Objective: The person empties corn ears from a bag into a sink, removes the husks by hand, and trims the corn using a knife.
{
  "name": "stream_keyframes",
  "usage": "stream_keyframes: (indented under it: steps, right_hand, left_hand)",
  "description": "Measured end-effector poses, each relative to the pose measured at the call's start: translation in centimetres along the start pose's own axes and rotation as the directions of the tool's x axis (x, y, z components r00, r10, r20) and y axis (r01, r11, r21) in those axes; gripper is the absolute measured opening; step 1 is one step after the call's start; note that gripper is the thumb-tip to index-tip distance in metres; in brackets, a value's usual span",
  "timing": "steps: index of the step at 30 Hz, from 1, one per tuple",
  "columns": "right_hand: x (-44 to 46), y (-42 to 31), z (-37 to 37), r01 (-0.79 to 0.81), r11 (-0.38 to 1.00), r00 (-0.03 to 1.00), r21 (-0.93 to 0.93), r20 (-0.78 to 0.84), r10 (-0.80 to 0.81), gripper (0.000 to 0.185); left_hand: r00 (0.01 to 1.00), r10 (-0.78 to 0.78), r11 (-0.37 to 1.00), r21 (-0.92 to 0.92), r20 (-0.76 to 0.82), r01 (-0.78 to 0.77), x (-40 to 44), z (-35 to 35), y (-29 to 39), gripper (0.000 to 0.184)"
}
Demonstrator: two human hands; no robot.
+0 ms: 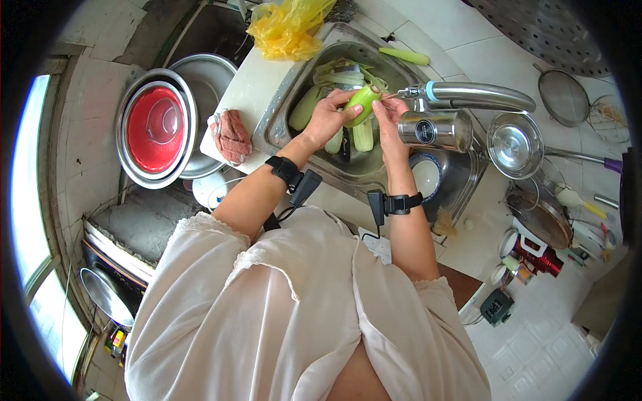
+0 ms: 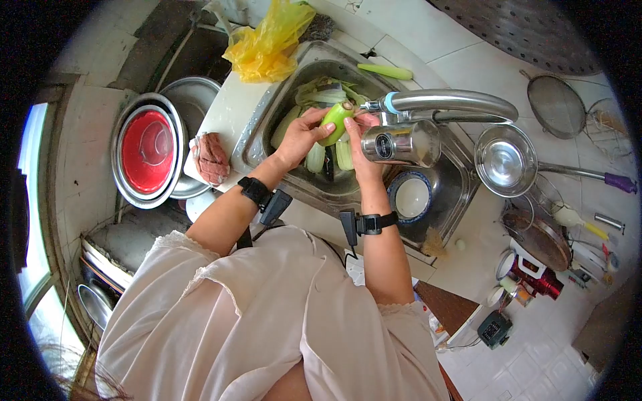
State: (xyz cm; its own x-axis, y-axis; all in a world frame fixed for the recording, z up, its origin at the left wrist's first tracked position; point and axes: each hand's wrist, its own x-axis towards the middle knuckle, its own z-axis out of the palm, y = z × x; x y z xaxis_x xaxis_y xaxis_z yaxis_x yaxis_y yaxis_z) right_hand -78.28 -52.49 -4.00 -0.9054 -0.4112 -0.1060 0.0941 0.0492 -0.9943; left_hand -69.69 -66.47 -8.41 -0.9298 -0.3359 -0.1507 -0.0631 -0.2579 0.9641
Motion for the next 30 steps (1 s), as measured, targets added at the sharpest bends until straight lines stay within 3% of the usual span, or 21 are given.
stream_keyframes:
  steps: [2,5,9,12,14,15,17,19,21,23,24,26,28,30]
  right_hand:
    - [1.0,0.8,-0.6,0.092,0.984,0.995,-0.155,0.056,-0.084,0.016]
    - [1.6,2.1,-0.6,0.12,0.985,0.993,-0.125,-0.003,-0.121,0.013]
    - [1.5,1.5,-0.4,0.064,0.946,0.998,-0.317,0.026,-0.058,0.012]
    - [0.7,0.9,0.3,0.102,0.925,0.995,-0.365,0.053,-0.088,0.012]
    - [0.2,1.3,0.6,0.123,0.933,0.992,-0.338,0.077,-0.103,0.013]
    - [-0.1,1.0,0.8,0.139,0.934,0.989,-0.328,0.091,-0.116,0.012]
    - [-1.2,0.1,0.6,0.161,0.91,0.981,-0.383,0.165,-0.104,0.011]
    - [-3.2,-2.2,0.8,0.127,0.873,0.973,-0.472,0.23,-0.017,0.011]
    - [-4.1,-2.0,0.4,0.126,0.882,0.972,-0.455,0.232,-0.019,0.012]
    - [-4.0,-1.8,0.1,0.059,0.902,0.975,-0.428,0.219,0.04,0.016]
    - [-3.4,-1.4,0.0,0.06,0.902,0.975,-0.427,0.218,0.039,0.016]
    - [-1.6,-0.4,-0.4,0.007,0.984,1.0,-0.18,0.015,-0.004,0.02]
    - [-0.2,-0.5,-0.4,0.072,0.974,0.997,-0.217,-0.001,-0.074,0.02]
    - [0.7,-0.6,0.0,0.121,0.979,0.991,-0.164,0.082,-0.108,0.018]
  left_hand:
    - [0.997,-0.058,0.996,-0.072,-0.044,0.055,-0.4,0.2,0.5,0.046]
    - [0.996,-0.075,0.985,-0.159,-0.055,0.065,-0.6,0.4,0.5,0.047]
    - [0.993,-0.111,0.989,-0.107,-0.051,0.105,-0.9,0.0,-0.1,0.049]
    - [0.982,-0.182,0.951,-0.265,-0.054,0.161,-1.0,0.2,-0.5,0.048]
    - [0.929,-0.369,0.795,-0.512,0.02,0.326,-1.4,0.9,0.7,0.039]
    - [0.93,-0.367,0.795,-0.512,0.019,0.324,-1.3,1.0,0.8,0.039]
    - [0.899,-0.437,0.659,-0.67,0.029,0.342,-0.9,0.7,1.0,0.034]
    - [0.906,-0.42,0.672,-0.655,0.048,0.346,-0.1,-0.4,1.1,0.035]
    - [0.92,-0.361,0.671,-0.642,0.153,0.37,0.7,-1.7,1.5,0.045]
    - [0.919,-0.366,0.701,-0.606,0.146,0.375,0.4,-1.2,2.2,0.046]
    - [0.917,-0.373,0.727,-0.568,0.143,0.385,0.1,-0.8,3.4,0.047]
    - [0.91,-0.391,0.722,-0.569,0.134,0.394,-0.1,0.1,3.7,0.044]
    - [0.941,-0.326,0.854,-0.397,0.095,0.336,-0.1,1.1,2.8,0.042]
    - [0.942,-0.321,0.85,-0.409,0.094,0.331,-0.1,1.6,2.1,0.04]
